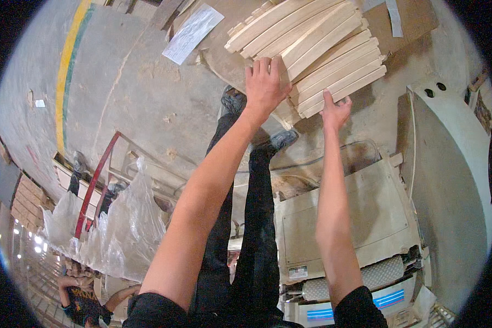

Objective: The person repeatedly picks up stacks of light-colored wooden planks and feeds them into a woodworking machine. The person then collects the processed planks and restacks them on the floor.

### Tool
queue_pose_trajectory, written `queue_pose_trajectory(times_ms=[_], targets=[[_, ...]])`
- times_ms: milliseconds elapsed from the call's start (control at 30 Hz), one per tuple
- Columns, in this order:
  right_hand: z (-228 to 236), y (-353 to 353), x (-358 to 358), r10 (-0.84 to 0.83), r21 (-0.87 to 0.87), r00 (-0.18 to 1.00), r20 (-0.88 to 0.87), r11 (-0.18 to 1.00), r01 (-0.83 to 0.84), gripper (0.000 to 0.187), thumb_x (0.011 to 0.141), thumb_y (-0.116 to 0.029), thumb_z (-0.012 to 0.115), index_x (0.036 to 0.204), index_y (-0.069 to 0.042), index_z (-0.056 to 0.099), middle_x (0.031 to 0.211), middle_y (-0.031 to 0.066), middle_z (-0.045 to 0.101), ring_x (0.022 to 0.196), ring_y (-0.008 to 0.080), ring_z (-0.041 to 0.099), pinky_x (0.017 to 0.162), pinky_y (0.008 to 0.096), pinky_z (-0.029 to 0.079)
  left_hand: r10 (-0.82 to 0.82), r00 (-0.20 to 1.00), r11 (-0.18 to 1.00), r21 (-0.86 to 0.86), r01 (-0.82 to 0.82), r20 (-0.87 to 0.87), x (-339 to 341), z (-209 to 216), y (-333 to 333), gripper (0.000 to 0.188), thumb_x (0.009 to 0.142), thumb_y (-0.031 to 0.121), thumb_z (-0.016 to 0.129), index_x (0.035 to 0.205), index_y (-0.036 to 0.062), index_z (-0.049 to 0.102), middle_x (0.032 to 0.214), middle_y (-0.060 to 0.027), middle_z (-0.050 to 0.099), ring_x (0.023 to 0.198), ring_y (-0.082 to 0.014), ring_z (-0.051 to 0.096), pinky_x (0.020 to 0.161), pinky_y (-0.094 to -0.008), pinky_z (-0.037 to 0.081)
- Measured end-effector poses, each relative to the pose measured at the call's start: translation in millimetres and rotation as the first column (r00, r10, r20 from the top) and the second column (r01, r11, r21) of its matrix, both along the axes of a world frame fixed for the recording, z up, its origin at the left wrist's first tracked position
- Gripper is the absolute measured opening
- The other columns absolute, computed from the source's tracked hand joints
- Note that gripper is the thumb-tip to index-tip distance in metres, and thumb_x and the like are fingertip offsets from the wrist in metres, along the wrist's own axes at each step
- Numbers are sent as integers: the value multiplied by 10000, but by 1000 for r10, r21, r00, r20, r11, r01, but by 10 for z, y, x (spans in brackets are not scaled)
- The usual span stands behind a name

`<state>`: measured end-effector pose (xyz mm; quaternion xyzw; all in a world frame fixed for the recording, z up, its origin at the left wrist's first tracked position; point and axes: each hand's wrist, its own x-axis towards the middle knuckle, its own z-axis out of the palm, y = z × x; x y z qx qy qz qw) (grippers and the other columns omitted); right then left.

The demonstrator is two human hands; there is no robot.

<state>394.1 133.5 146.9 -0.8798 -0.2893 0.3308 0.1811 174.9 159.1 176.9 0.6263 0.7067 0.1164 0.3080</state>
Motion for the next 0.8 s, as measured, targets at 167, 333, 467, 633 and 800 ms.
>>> queue_pose_trajectory(times_ms=[167,333,467,633,800], targets=[[207,300,-237,180,-226,946,269,967,-119,914,667,-334,800,1282,153,331,1203,333,532,1109,414,553,987,419,424,19,1000,1000,9,-19,0,-34,-5,-39,747,650,376,788,1280,102,495,1111,-117,517,1022,-293,522,836,-432,414],[105,354,-125,173,-266,957,235,958,-108,941,651,-350,803,1264,178,324,1201,340,530,1131,420,540,1003,415,411,5,1000,1000,9,-5,11,-53,6,-26,755,640,373,795,1279,102,497,1108,-112,528,1032,-293,523,829,-428,439],[34,343,-51,274,-296,930,247,935,-197,910,658,-331,790,1257,171,324,1189,332,531,1084,409,567,965,430,450,22,1000,999,-23,-22,3,-43,11,-39,743,648,362,793,1275,98,495,1109,-115,530,1040,-307,523,835,-431,446],[-78,351,188,204,-330,956,209,935,-127,832,674,-275,770,1236,142,320,1115,266,555,980,336,611,688,448,573,-5,1000,999,-39,5,0,-5,71,8,724,650,351,793,1246,89,477,1106,-133,524,1030,-320,529,819,-439,458],[301,339,126,-57,-238,968,-244,971,-3,782,677,-227,767,1226,118,330,1120,226,552,939,291,616,584,413,577,5,1000,994,-110,-5,0,4,77,-69,700,649,348,791,1212,87,469,1103,-140,521,1029,-324,532,824,-446,466]])
